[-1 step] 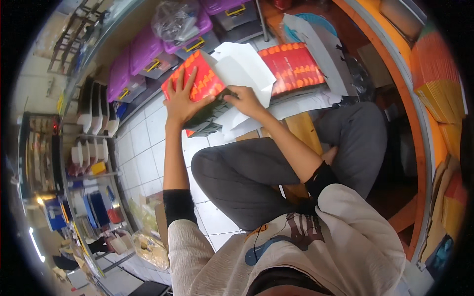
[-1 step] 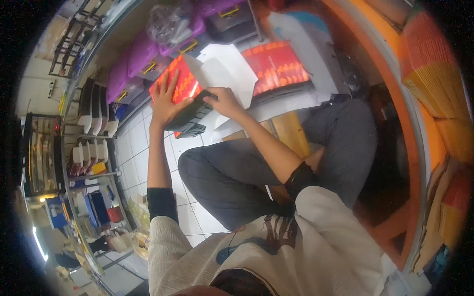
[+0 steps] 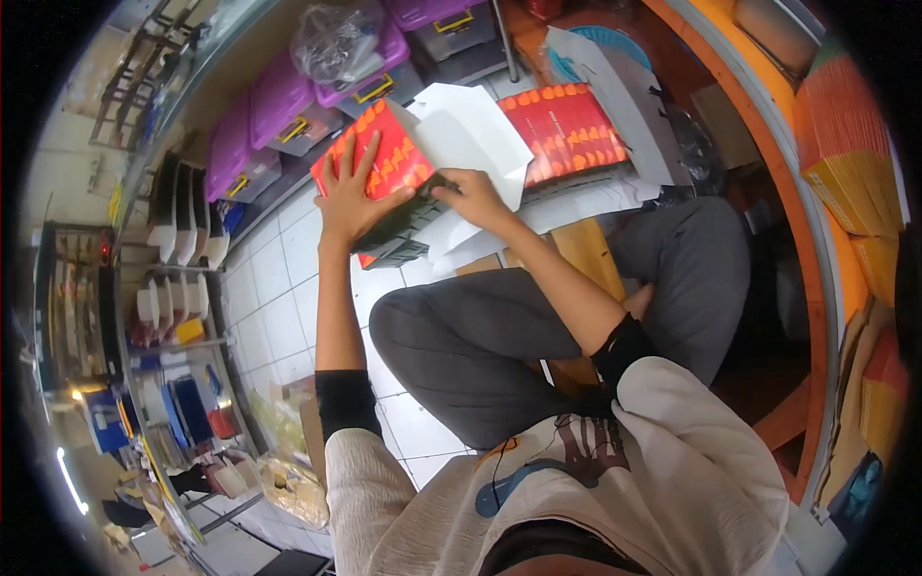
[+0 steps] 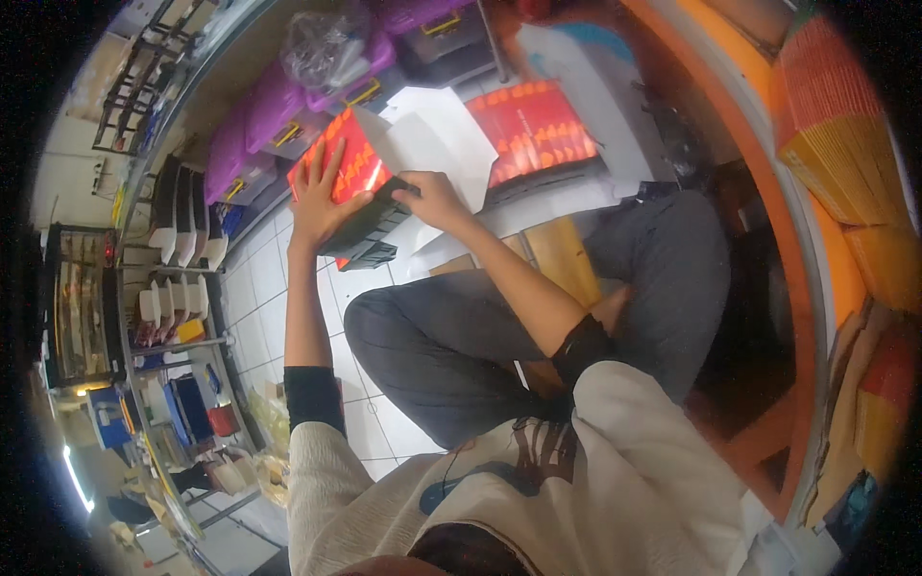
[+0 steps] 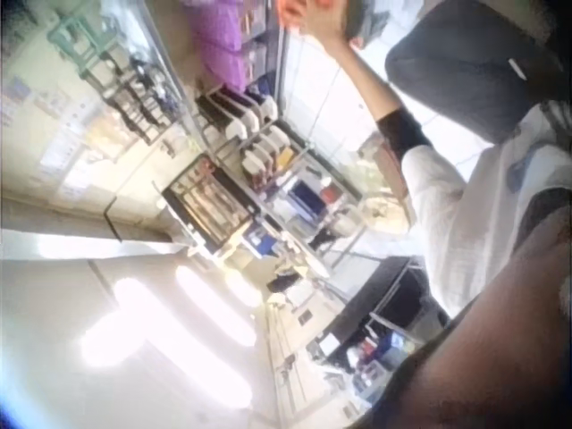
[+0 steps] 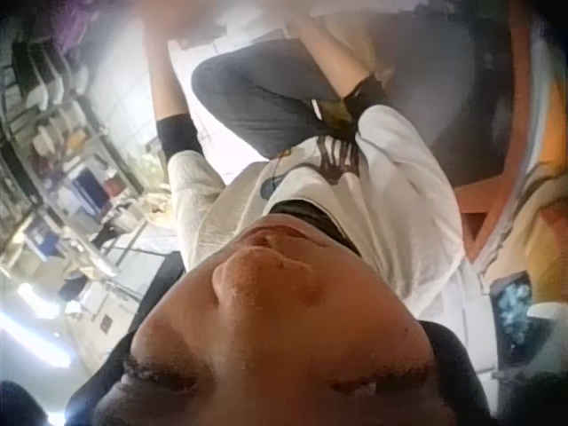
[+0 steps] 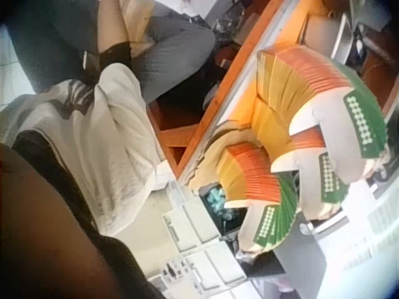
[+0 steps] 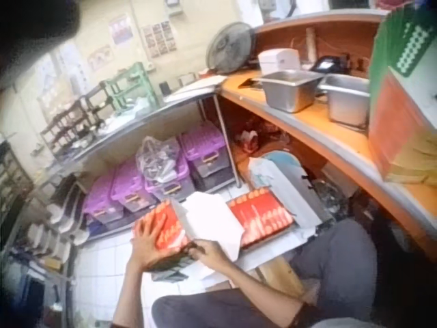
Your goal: The person sits cross-legged and assembles small rectangular boxes by folding flat cardboard pieces into shape. They insert the folded boxes into red and green printed sleeves and stack the finished items on a pile. The person occasionally reaches for new cardboard pieces and sleeves from nearby stacks.
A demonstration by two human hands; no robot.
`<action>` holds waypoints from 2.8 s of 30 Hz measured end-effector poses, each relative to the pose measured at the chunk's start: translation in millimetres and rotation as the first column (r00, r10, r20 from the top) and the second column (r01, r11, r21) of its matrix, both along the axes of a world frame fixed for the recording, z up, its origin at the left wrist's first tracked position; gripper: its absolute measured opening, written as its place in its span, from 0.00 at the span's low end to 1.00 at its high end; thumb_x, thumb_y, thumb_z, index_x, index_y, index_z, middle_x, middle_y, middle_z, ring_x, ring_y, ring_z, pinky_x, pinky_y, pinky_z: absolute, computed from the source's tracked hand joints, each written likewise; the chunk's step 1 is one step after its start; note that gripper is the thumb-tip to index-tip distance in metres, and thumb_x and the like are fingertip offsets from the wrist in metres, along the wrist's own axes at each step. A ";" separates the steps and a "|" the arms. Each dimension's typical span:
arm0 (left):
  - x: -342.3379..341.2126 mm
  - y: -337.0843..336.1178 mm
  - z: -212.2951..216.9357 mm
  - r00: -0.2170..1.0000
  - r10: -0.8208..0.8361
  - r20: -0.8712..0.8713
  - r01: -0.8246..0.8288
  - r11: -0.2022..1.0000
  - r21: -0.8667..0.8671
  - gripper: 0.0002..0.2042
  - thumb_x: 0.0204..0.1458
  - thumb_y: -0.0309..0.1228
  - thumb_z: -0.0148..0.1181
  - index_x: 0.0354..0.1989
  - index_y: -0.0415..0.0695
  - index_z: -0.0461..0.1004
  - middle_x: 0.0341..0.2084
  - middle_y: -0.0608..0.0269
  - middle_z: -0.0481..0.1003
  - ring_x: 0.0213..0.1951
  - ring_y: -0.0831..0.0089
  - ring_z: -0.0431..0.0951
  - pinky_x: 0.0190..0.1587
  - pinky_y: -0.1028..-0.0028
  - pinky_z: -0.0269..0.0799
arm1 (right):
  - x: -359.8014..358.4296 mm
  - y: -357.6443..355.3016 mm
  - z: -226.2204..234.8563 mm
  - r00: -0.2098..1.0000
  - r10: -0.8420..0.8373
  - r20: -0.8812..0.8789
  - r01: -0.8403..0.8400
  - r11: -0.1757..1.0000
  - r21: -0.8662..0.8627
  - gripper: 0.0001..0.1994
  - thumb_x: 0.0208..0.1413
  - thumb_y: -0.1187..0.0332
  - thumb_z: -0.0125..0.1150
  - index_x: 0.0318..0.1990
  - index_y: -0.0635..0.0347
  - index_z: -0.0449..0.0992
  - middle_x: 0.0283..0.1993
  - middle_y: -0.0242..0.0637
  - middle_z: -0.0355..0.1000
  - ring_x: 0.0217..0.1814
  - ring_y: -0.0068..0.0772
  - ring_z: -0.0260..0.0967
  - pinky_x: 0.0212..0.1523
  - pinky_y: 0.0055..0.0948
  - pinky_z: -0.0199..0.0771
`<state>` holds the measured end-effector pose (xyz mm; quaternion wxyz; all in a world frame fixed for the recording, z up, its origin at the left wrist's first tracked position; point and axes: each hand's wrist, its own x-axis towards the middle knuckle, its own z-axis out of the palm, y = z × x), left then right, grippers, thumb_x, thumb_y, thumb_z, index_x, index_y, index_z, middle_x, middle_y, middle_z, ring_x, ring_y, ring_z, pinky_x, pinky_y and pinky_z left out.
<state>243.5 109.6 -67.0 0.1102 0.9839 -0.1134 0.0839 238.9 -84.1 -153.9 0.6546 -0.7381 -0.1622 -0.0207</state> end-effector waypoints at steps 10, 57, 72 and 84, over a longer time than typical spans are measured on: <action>0.5 11.5 20.2 0.998 0.005 -0.060 -0.003 1.000 0.020 0.47 0.30 0.67 0.59 0.64 0.70 0.52 0.67 0.64 0.44 0.66 0.47 0.40 0.54 0.32 0.43 | 24.7 -158.4 59.4 0.744 -0.597 0.299 0.547 0.288 -0.786 0.41 0.38 0.45 0.66 0.57 0.61 0.62 0.53 0.51 0.65 0.56 0.50 0.61 0.56 0.46 0.58; -137.9 -177.9 -47.1 0.747 -0.571 -0.341 -0.053 0.461 -0.886 0.22 0.57 0.38 0.52 0.58 0.43 0.63 0.54 0.61 0.67 0.55 0.70 0.65 0.55 0.69 0.61 | 64.4 -280.8 -46.5 0.846 -0.485 0.220 0.529 0.720 -0.448 0.13 0.54 0.63 0.51 0.30 0.66 0.73 0.27 0.50 0.71 0.30 0.46 0.72 0.31 0.39 0.68; -139.4 -199.7 -56.2 0.935 -0.352 0.041 -0.039 -0.216 -0.976 0.31 0.58 0.37 0.49 0.65 0.42 0.43 0.60 0.54 0.54 0.59 0.67 0.58 0.59 0.70 0.54 | -125.3 -149.8 142.6 0.823 -0.200 0.532 0.431 0.830 -0.354 0.05 0.53 0.75 0.49 0.33 0.64 0.71 0.25 0.46 0.69 0.26 0.41 0.69 0.30 0.33 0.68; -229.3 -127.7 -0.9 0.972 0.098 -0.214 -0.220 0.057 -0.974 0.12 0.57 0.38 0.53 0.37 0.40 0.71 0.30 0.72 0.69 0.35 0.82 0.66 0.37 0.79 0.64 | -120.5 -115.4 146.2 0.835 -0.324 0.444 0.421 0.897 -0.137 0.16 0.45 0.68 0.68 0.40 0.65 0.71 0.28 0.34 0.71 0.31 0.23 0.69 0.34 0.22 0.69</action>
